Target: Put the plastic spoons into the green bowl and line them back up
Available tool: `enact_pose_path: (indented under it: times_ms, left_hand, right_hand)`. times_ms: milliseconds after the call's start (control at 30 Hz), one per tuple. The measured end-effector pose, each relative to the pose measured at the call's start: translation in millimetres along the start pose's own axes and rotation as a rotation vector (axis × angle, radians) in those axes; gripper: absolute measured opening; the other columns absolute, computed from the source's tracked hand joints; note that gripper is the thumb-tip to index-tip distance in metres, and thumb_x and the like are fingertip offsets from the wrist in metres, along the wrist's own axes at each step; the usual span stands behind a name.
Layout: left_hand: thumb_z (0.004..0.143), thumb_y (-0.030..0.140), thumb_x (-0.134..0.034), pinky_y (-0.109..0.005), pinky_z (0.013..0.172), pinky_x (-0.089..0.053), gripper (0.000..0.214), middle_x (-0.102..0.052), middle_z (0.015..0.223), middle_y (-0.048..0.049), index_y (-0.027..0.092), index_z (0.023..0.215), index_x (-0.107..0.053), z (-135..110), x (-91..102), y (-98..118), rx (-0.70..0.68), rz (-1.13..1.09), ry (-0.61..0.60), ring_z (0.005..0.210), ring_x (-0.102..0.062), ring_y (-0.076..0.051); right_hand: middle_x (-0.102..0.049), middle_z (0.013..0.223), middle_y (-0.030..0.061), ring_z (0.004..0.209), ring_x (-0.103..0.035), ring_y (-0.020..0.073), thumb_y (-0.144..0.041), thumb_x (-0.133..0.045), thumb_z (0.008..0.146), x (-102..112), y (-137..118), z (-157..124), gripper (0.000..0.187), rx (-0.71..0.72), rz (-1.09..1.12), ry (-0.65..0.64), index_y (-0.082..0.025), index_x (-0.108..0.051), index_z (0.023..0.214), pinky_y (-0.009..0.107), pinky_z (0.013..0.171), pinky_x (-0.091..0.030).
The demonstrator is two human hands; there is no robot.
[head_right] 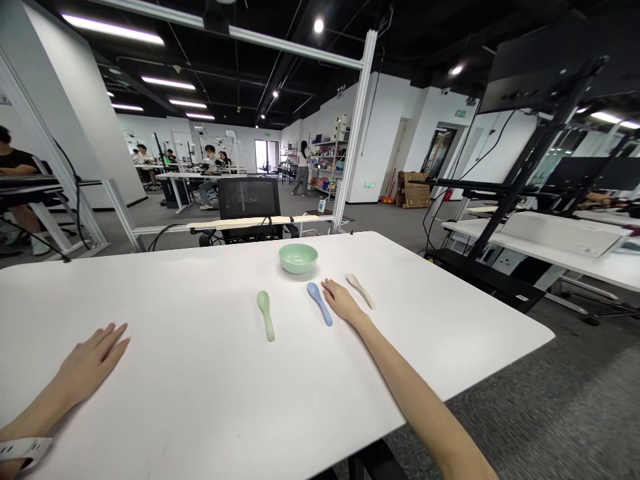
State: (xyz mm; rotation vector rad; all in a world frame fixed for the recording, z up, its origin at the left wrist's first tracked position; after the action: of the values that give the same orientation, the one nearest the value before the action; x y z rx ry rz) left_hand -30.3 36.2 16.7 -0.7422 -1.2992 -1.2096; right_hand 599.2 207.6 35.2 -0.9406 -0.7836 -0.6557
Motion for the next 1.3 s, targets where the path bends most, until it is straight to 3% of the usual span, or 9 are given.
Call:
enact_pose_path:
  times_ms: [200, 300, 467, 567, 700, 800, 933, 1100, 1300]
  left_hand:
    - [0.097, 0.058, -0.013, -0.062, 0.132, -0.027, 0.091, -0.04, 0.174, -0.0224, 0.003, 0.161, -0.048, 0, 1.2, 3, 0.01, 0.003, -0.024, 0.164, -0.034, -0.041]
    - [0.097, 0.057, -0.015, -0.061, 0.132, -0.028, 0.089, -0.042, 0.174, -0.0207, 0.005, 0.16, -0.049, 0, 0.6, 2, 0.017, 0.008, -0.018, 0.163, -0.036, -0.04]
    - [0.098, 0.055, -0.019, -0.063, 0.13, -0.031, 0.085, -0.045, 0.171, -0.0226, 0.004, 0.158, -0.052, 1, 3.1, 2, -0.004, -0.014, 0.001, 0.161, -0.039, -0.042]
    - [0.098, 0.054, -0.02, -0.064, 0.13, -0.032, 0.084, -0.045, 0.171, -0.0233, 0.004, 0.157, -0.053, 1, 4.0, 3, 0.003, -0.017, -0.001, 0.161, -0.04, -0.042]
    - [0.098, 0.051, -0.023, -0.064, 0.129, -0.034, 0.08, -0.048, 0.17, -0.023, 0.006, 0.156, -0.055, 1, 4.4, 3, 0.008, -0.017, 0.023, 0.16, -0.042, -0.041]
    - [0.098, 0.052, -0.021, -0.062, 0.129, -0.034, 0.083, -0.045, 0.171, -0.0235, 0.005, 0.158, -0.053, 1, 2.9, 3, -0.001, -0.014, 0.011, 0.161, -0.04, -0.041]
    - [0.097, 0.055, -0.017, -0.061, 0.129, -0.033, 0.088, -0.042, 0.173, -0.0249, 0.002, 0.159, -0.05, 0, 2.1, 3, -0.004, -0.007, -0.018, 0.162, -0.038, -0.043]
    - [0.097, 0.053, -0.022, -0.061, 0.13, -0.033, 0.083, -0.048, 0.17, -0.0211, 0.007, 0.158, -0.053, -1, 5.0, 4, 0.014, -0.016, 0.004, 0.161, -0.04, -0.039]
    - [0.097, 0.053, -0.022, -0.06, 0.131, -0.033, 0.082, -0.048, 0.17, -0.0214, 0.008, 0.157, -0.056, -5, 8.9, 8, 0.012, -0.027, 0.017, 0.162, -0.04, -0.038]
  right_hand:
    - [-0.065, 0.154, 0.0177, 0.15, -0.055, 0.0312, -0.028, -0.045, 0.107, -1, -7, 0, 0.045, 0.008, -0.036, -0.01, -0.014, -0.073, 0.139, 0.049, 0.128, -0.04]
    - [-0.069, 0.148, 0.019, 0.144, -0.059, 0.0331, -0.025, -0.047, 0.105, 12, -11, -2, 0.044, -0.011, -0.086, 0.071, -0.014, -0.073, 0.138, 0.051, 0.124, -0.043]
    - [-0.07, 0.135, 0.0271, 0.127, -0.065, 0.0409, -0.022, -0.049, 0.103, 59, 14, -15, 0.041, -0.29, -0.325, 0.313, -0.011, -0.074, 0.133, 0.056, 0.109, -0.049]
    - [-0.073, 0.122, 0.034, 0.12, -0.067, 0.0465, -0.028, -0.056, 0.102, 73, 38, -27, 0.035, -0.473, -0.441, 0.288, -0.009, -0.081, 0.116, 0.058, 0.1, -0.051]
    - [-0.078, 0.107, 0.0298, 0.107, -0.073, 0.0412, -0.034, -0.057, 0.105, 80, 49, -29, 0.035, -0.504, -0.432, 0.243, -0.014, -0.085, 0.102, 0.05, 0.094, -0.053]
    - [-0.079, 0.109, 0.0265, 0.103, -0.074, 0.0369, -0.031, -0.054, 0.106, 87, 31, -10, 0.037, -0.395, -0.342, 0.288, -0.012, -0.086, 0.106, 0.043, 0.092, -0.053]
    - [-0.081, 0.111, 0.0219, 0.099, -0.075, 0.033, -0.034, -0.056, 0.106, 88, -15, 39, 0.038, -0.236, -0.157, 0.312, -0.01, -0.084, 0.113, 0.04, 0.093, -0.055]
    - [-0.084, 0.103, 0.0191, 0.094, -0.076, 0.0282, -0.024, -0.065, 0.101, 61, -61, 100, 0.025, -0.178, -0.147, 0.126, -0.012, -0.086, 0.101, 0.032, 0.087, -0.055]
    - [-0.084, 0.104, 0.0206, 0.1, -0.078, 0.0311, -0.017, -0.069, 0.097, 30, -76, 130, 0.019, -0.229, -0.246, 0.025, -0.013, -0.087, 0.101, 0.034, 0.091, -0.055]
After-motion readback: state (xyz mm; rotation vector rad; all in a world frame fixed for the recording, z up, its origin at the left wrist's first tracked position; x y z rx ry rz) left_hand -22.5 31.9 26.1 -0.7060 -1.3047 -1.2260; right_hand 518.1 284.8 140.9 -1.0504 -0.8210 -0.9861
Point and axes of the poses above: each hand's wrist, its own z-axis towards the middle knuckle, its own x-axis out of the back of the hand, y = z × x, the point moved 7 cm from there along z, towards the middle knuckle
